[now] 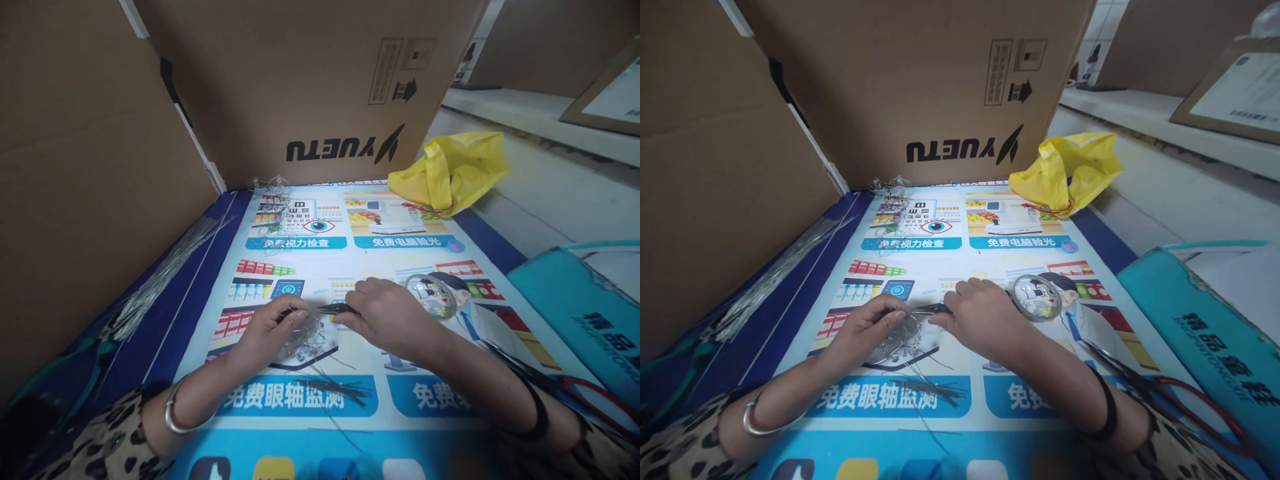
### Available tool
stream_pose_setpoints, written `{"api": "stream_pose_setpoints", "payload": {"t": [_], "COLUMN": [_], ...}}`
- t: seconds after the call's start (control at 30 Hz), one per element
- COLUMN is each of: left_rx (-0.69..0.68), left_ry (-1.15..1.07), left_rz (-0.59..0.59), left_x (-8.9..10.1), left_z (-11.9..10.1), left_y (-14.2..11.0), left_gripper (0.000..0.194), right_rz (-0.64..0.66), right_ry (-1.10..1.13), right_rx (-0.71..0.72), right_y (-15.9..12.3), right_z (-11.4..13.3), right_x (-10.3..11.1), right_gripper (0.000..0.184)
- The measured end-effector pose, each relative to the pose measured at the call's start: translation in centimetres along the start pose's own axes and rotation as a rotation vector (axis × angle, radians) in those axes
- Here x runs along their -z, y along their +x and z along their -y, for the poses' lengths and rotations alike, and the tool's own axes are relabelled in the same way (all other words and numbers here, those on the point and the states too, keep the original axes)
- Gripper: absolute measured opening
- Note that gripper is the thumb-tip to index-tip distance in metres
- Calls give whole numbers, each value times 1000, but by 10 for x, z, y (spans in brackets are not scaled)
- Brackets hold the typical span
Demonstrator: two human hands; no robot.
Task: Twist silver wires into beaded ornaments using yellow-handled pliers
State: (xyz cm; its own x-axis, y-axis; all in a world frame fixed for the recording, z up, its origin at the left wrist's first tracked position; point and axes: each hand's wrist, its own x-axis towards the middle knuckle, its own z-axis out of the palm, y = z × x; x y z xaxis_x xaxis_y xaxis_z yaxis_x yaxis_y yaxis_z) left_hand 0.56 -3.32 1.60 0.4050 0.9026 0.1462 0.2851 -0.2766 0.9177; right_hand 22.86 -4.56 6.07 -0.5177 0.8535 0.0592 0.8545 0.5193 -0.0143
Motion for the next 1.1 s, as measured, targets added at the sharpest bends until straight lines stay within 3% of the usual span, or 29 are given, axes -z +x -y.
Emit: {"api": "stream_pose_setpoints", "payload": {"t": [0.5, 1.1], "left_rx": [-85, -123], "left_ry": [76, 92], "left_rz": [20, 69], "left_x": [0, 2], "left_z": [6, 4], "left_y": [-1, 0], "left_gripper": [13, 15], "right_rz": [40, -10], "right_ry": [20, 12], "right_rx": [16, 62], "right_y": [1, -1], "right_z": [8, 6], "right_x": [-3, -9], "right_gripper": [40, 41]}}
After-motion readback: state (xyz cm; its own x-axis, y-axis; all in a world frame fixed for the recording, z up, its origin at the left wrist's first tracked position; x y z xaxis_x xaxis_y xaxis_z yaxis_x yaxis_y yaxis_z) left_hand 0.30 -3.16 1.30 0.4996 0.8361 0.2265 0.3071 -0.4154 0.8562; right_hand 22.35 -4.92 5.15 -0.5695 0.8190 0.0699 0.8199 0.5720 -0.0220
